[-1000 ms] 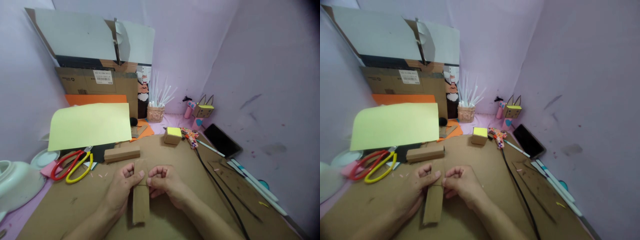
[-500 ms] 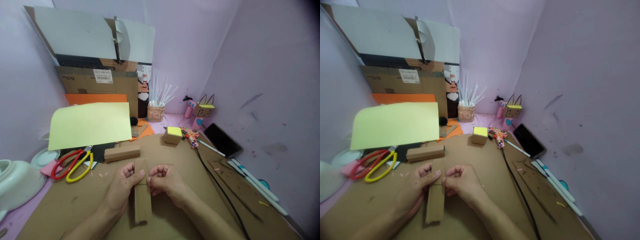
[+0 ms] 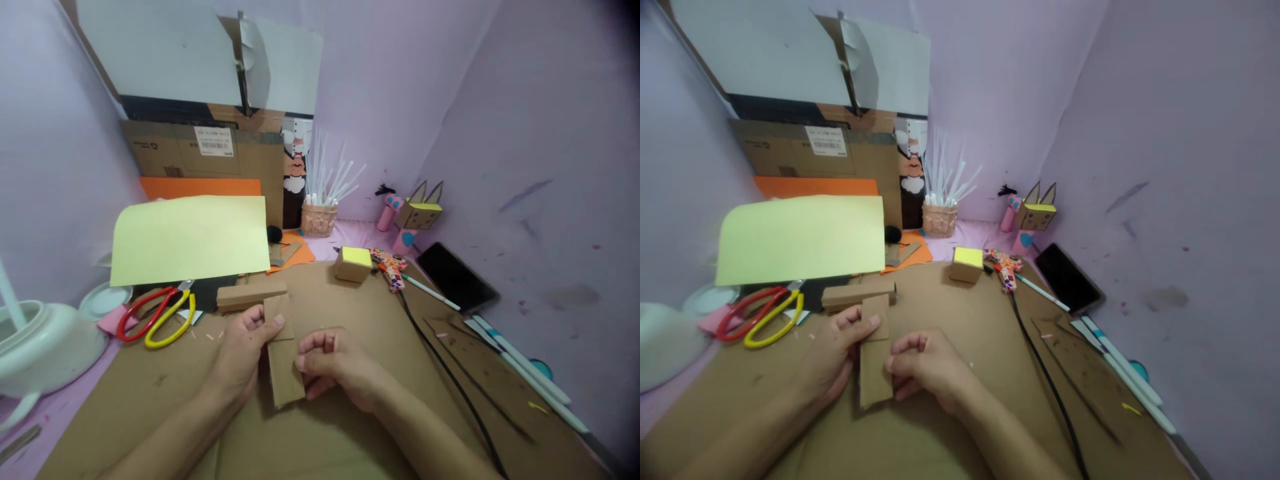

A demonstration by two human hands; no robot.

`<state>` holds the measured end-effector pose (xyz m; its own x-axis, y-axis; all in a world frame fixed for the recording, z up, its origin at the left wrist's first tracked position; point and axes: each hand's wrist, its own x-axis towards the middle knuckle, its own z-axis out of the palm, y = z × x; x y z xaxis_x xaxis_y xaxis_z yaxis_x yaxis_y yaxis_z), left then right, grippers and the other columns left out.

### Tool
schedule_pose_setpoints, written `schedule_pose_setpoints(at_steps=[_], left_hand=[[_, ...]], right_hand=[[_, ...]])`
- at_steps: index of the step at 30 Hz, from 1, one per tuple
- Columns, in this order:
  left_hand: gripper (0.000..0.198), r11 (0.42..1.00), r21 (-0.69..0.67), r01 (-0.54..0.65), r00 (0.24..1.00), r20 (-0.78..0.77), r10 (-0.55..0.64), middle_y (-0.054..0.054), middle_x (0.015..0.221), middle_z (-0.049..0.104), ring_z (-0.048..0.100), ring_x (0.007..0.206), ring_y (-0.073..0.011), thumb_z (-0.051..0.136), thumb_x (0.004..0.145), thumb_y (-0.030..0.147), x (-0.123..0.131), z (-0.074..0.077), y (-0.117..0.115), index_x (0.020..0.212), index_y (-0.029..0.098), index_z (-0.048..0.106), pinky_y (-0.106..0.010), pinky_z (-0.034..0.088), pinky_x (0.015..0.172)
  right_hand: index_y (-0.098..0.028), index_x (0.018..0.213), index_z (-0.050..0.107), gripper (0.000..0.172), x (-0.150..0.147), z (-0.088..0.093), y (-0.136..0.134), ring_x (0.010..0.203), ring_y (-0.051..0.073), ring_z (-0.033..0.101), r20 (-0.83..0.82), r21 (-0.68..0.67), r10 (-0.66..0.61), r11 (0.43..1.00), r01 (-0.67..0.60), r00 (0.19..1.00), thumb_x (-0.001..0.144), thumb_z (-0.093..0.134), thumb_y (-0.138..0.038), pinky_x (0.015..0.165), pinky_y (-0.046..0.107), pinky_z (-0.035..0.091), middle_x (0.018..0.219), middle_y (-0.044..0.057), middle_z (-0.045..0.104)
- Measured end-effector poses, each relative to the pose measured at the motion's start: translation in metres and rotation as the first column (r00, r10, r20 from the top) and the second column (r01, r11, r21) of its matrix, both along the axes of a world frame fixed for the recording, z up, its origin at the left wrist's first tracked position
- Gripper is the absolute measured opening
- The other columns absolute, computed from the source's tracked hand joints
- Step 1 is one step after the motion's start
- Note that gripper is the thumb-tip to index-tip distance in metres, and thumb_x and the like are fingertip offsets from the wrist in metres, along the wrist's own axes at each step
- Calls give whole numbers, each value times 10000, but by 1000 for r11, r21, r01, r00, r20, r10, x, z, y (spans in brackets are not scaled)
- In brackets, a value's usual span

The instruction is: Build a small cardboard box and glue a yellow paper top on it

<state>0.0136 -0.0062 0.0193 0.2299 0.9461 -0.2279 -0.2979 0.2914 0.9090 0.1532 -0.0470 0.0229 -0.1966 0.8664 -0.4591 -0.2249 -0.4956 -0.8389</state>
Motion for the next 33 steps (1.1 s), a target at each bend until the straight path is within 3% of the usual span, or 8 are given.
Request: schedule_pose_setpoints(at_steps=[4,12,16,18,24,30,33], left_hand=[[277,998,11,-55,998,-5,55,-13,673,679,593,595,-129,757,584,263,-1,1,3,784,134,615,-235,479,596],[281,999,-16,46,997,-62,-47,-16,723,666,595,614,-127,741,606,284,2,-3,-5,796,139,593,-237,482,578],[231,998,40,38,984,-174,-30,31,595,593,478,466,-60,713,630,297,3,-6,-6,735,137,583,-164,379,432],[225,998,47,47,976,-214,-35,47,555,555,419,418,-46,701,640,314,2,-7,-7,716,142,576,-156,331,384],[249,998,46,52,973,-227,-41,48,535,539,406,397,-50,688,642,354,3,-7,-6,708,149,563,-163,335,371],[306,987,150,64,949,-314,-13,43,545,546,429,401,-57,670,636,399,4,-2,-6,746,136,559,-162,359,361],[349,984,137,116,936,-346,-62,29,576,581,446,389,-63,663,628,419,5,-1,-8,807,137,563,-167,362,345]], right_hand=[[-135,630,595,319,-4,-6,-1,422,60,520,-17,19,-3,1000,3,1000,424,800,-266,456,210,495,487,-60,574],[-132,672,590,419,-3,-10,3,451,74,541,-88,62,-191,978,197,978,397,845,-320,527,261,538,495,-64,567],[-131,663,611,439,-3,-5,4,468,72,549,-126,69,-246,964,256,961,365,857,-337,536,244,532,507,-52,583],[-127,661,621,435,-3,-2,4,483,74,559,-132,75,-249,963,260,959,363,861,-335,547,236,531,517,-41,595],[-140,658,613,357,-1,-1,5,458,65,533,-123,79,-235,966,246,964,405,829,-269,532,237,533,493,-61,573],[-146,627,616,143,-1,-3,6,473,88,545,59,196,-177,967,163,982,517,675,-216,487,221,498,513,-33,598],[-140,675,647,133,-1,-7,5,484,99,538,147,275,-177,952,131,973,573,588,-200,486,226,478,547,-13,612]])
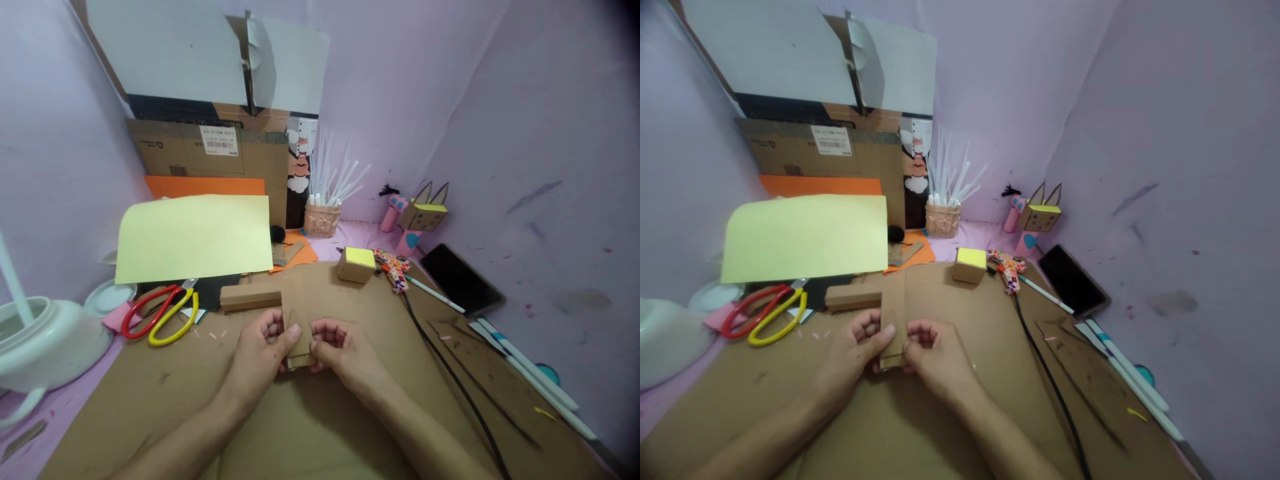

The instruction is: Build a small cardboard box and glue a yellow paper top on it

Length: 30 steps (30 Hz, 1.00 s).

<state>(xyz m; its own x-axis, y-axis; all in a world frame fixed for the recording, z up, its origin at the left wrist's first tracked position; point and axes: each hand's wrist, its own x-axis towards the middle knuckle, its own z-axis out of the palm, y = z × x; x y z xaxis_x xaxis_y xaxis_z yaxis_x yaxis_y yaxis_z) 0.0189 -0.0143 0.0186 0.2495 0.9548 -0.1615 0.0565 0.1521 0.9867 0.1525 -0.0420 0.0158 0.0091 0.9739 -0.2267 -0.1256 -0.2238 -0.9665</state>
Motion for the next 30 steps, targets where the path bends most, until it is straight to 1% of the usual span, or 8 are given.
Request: schedule_pose_setpoints(at_steps=[6,9,17,20,23,26,28,30], left_hand=[[277,985,-130,114,970,-202,-139,57,363,477,369,269,-58,578,679,422,3,-1,-4,600,168,499,-155,262,283],[312,982,-154,109,959,-244,-145,45,335,475,343,250,-49,516,726,424,1,-1,-2,544,172,480,-148,231,278],[353,989,-146,35,961,-265,-73,33,345,495,361,258,-59,616,663,453,0,-3,-1,505,174,468,-164,249,285],[358,994,-105,25,970,-240,-50,33,376,503,383,288,-69,641,644,455,-3,2,-1,511,174,464,-174,266,303],[301,995,99,-16,969,-244,40,7,484,561,482,403,-105,621,674,425,-12,13,5,562,159,539,-201,355,380],[178,912,410,19,948,-296,114,-73,979,656,603,874,-211,647,655,324,-23,25,14,589,159,627,-273,483,687],[143,899,419,130,945,-326,15,-69,1144,605,550,1037,-248,668,624,274,-26,30,17,541,162,638,-294,464,806],[156,949,221,224,945,-287,-156,-81,947,666,616,839,-229,678,613,268,-26,31,15,518,153,631,-298,496,683]], right_hand=[[-160,931,687,319,9,-10,-1,711,156,606,429,369,-210,928,41,879,735,437,-131,599,237,457,837,53,694],[-170,999,669,322,11,-12,0,774,169,609,509,436,-272,899,28,816,782,433,-141,624,241,460,932,66,684],[-167,981,655,262,1,-13,-5,739,170,605,549,488,-295,873,-13,782,799,467,-157,629,259,475,842,61,664],[-170,995,653,272,9,-9,-2,753,178,613,521,468,-336,881,66,785,806,458,-191,625,269,477,891,70,671],[-179,938,686,292,23,-3,3,851,202,606,476,478,-413,863,166,776,773,445,-182,672,289,472,939,75,669],[-187,871,718,313,35,4,6,838,200,586,480,494,-357,865,90,801,728,442,-149,694,303,453,859,61,651],[-193,945,709,318,38,9,6,766,183,569,470,463,-243,886,-3,849,724,481,-169,659,298,443,809,44,628],[-191,1053,666,361,37,12,6,708,162,546,376,430,-185,903,7,908,709,560,-209,632,287,438,786,26,602]])
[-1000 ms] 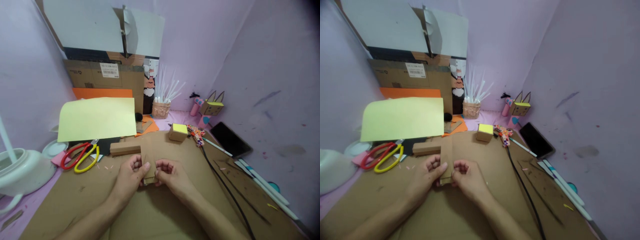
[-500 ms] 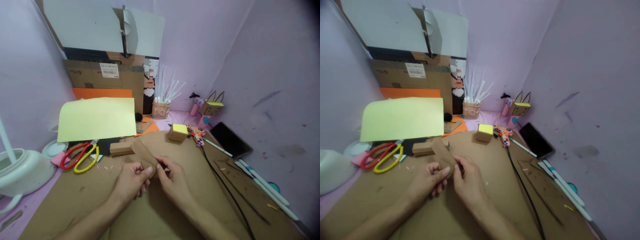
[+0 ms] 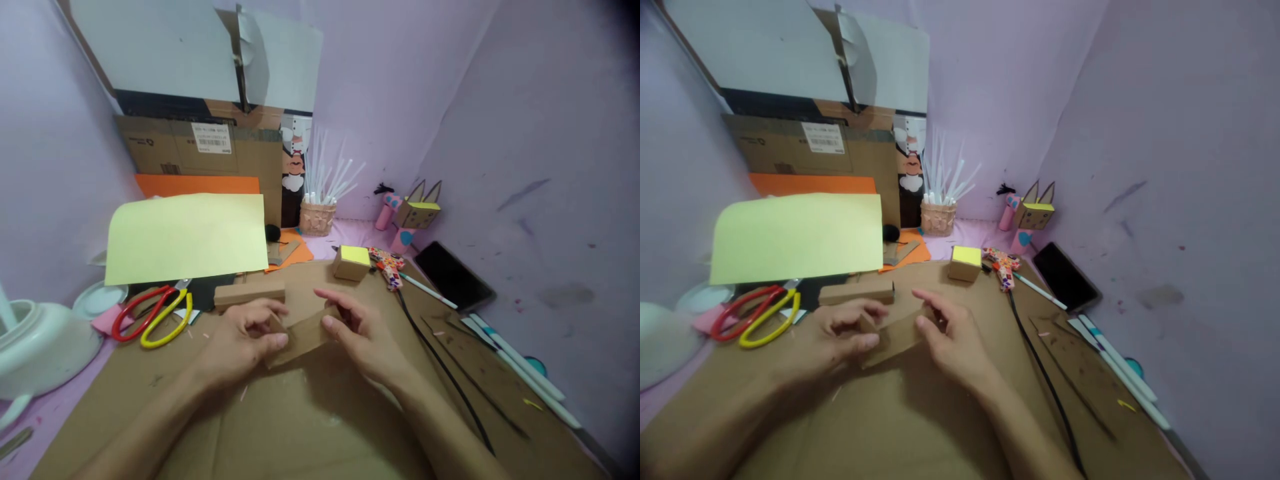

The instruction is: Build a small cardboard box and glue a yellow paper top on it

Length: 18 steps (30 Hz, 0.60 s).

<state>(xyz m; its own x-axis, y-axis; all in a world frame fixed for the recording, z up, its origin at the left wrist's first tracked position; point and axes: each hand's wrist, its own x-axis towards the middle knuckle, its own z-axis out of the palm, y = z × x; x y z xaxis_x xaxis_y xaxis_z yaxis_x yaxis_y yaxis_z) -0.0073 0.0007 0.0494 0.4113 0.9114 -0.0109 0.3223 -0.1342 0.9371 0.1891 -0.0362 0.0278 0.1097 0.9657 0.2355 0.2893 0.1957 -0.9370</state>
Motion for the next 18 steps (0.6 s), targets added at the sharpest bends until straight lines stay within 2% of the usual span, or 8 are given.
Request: schedule_pose_setpoints(at_steps=[1,3,5,6,8,10,14,18], left_hand=[[161,990,-138,33,999,32,-29,-72,797,672,618,685,-202,680,613,273,2,-1,-2,527,147,632,-291,495,586],[176,948,-318,27,992,125,13,-32,578,621,557,490,-158,690,614,295,6,-5,-7,555,139,632,-269,456,461],[193,936,-346,-59,969,207,138,-11,518,597,536,457,-142,707,604,312,11,-11,-10,574,138,631,-254,442,448],[203,940,-321,-116,951,237,199,-7,523,599,536,470,-137,717,598,319,13,-15,-11,572,138,627,-247,441,463],[234,940,-275,-203,926,259,276,0,531,598,529,494,-128,725,599,340,15,-23,-11,563,142,606,-235,431,480],[248,943,-246,-226,926,245,286,6,549,592,519,518,-122,709,630,357,16,-29,-10,575,148,587,-227,421,495],[254,978,-174,-117,960,232,156,10,619,573,501,565,-122,579,757,400,14,-30,-9,662,165,565,-230,413,543],[281,994,93,-53,998,38,50,16,612,505,465,587,-124,504,808,345,12,-23,-8,584,176,512,-224,361,553]], right_hand=[[-188,1093,639,405,-1,1,0,698,153,540,-94,-19,-17,1000,15,995,693,603,-228,633,284,443,780,17,590],[-191,1132,595,482,-5,1,0,700,147,547,-309,-70,-76,996,58,948,662,670,-271,640,284,462,780,6,576],[-198,1122,577,529,-11,0,0,731,156,575,-492,-144,-79,990,9,867,627,723,-316,650,295,485,815,12,597],[-191,1079,593,521,-14,-2,0,731,159,588,-549,-190,-53,980,-63,834,601,750,-327,653,298,492,818,18,614],[-161,883,645,389,-22,-6,-2,664,141,596,-594,-273,7,939,-209,804,562,780,-334,635,278,491,742,15,635],[-147,685,622,278,-28,-10,-3,566,107,577,-594,-334,30,900,-281,804,560,774,-342,604,251,487,623,-7,622],[-168,607,548,247,-33,-14,-2,478,97,551,-552,-382,-56,904,-192,832,583,718,-344,519,239,490,522,-37,586],[-169,574,565,138,-30,-10,0,449,80,500,-398,-280,-69,959,-49,915,630,626,-279,467,202,444,500,-42,558]])
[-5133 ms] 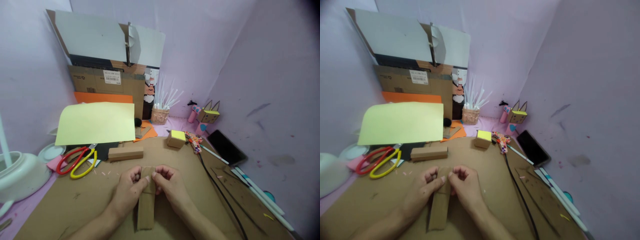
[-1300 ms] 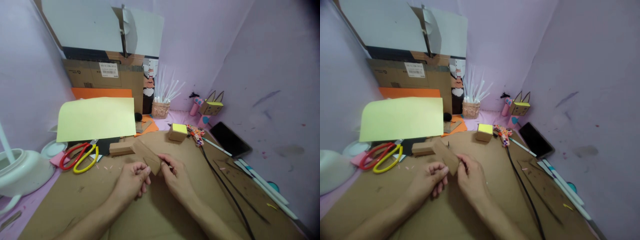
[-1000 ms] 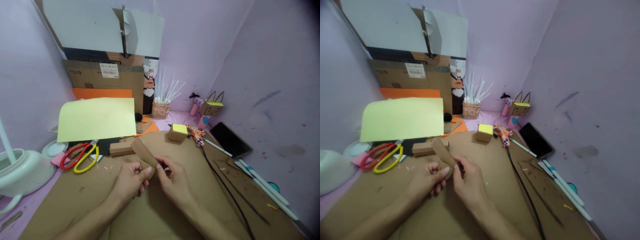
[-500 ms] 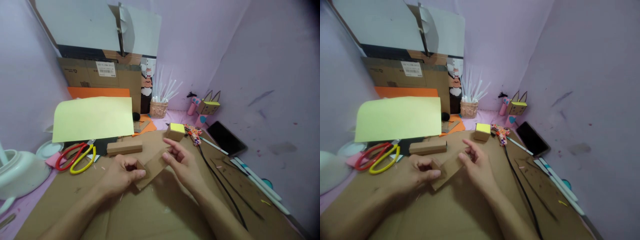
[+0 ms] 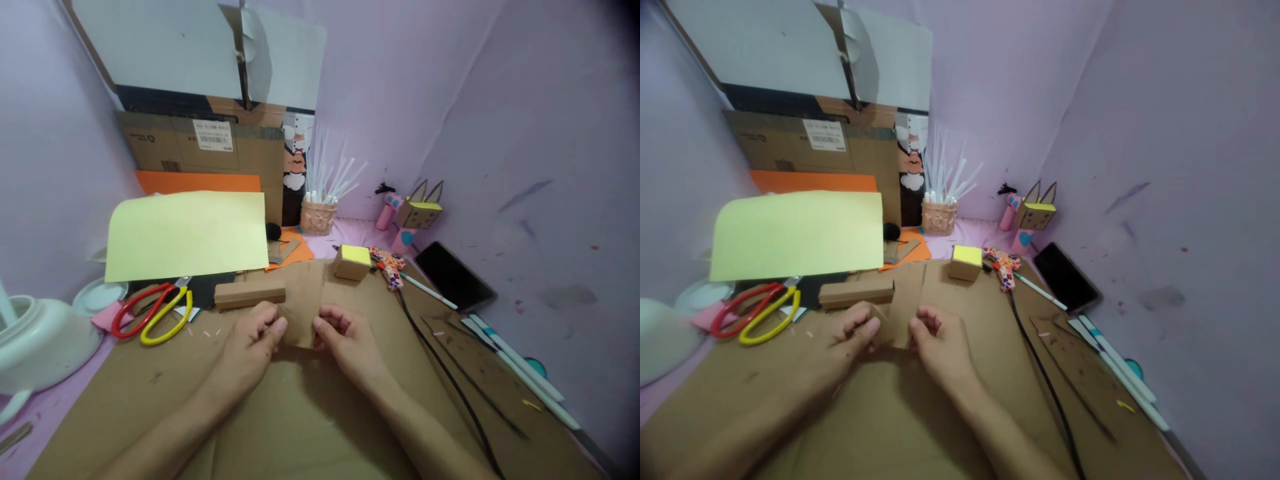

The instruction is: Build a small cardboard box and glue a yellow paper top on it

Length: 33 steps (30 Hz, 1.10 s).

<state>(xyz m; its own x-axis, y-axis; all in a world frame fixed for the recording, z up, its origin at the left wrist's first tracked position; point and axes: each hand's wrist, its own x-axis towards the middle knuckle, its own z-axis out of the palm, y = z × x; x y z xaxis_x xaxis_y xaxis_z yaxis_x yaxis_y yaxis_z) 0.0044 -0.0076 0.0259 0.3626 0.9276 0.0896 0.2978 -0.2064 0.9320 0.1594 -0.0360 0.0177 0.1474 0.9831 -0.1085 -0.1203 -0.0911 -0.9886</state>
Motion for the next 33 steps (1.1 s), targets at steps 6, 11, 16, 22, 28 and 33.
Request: schedule_pose_setpoints(at_steps=[6,11,16,22,28,33], left_hand=[[213,990,114,-88,985,-139,104,30,557,500,447,545,-119,556,755,280,1,3,-3,565,184,561,-219,310,509],[205,967,236,-97,968,-203,146,23,568,525,471,550,-122,567,763,279,2,0,-7,578,191,570,-221,320,516],[207,943,330,-40,959,-252,129,12,592,530,483,574,-125,544,789,262,1,-3,-9,597,187,559,-230,333,542],[192,925,379,-16,955,-269,127,0,614,543,489,595,-132,532,795,250,1,-3,-10,617,185,561,-237,340,558],[202,980,113,-161,979,-104,173,19,572,541,464,521,-117,603,739,361,3,-4,-6,649,184,563,-215,337,490],[328,949,-314,-35,993,99,69,68,454,419,296,390,-56,618,686,478,8,2,-4,633,162,549,-186,222,394]], right_hand=[[-165,634,606,145,-4,4,-4,449,78,492,-55,-13,83,996,-83,995,624,614,-310,453,206,455,511,-45,554],[-171,619,546,213,-7,1,-6,440,79,472,-144,-60,83,994,-93,986,578,674,-336,450,223,477,472,-68,497],[-168,646,544,236,-6,0,-5,458,69,468,-154,-61,108,991,-119,982,574,704,-326,460,200,462,497,-68,503],[-164,661,558,263,-6,0,-5,454,65,467,-130,-22,115,993,-118,985,558,729,-335,468,201,445,508,-69,516],[-165,620,549,241,-3,2,-4,426,60,453,-124,-20,65,997,-68,990,574,726,-321,450,189,420,486,-62,528],[-156,609,549,243,0,2,-3,422,53,441,-129,-16,-3,1000,1,992,580,720,-325,434,173,409,483,-57,525]])
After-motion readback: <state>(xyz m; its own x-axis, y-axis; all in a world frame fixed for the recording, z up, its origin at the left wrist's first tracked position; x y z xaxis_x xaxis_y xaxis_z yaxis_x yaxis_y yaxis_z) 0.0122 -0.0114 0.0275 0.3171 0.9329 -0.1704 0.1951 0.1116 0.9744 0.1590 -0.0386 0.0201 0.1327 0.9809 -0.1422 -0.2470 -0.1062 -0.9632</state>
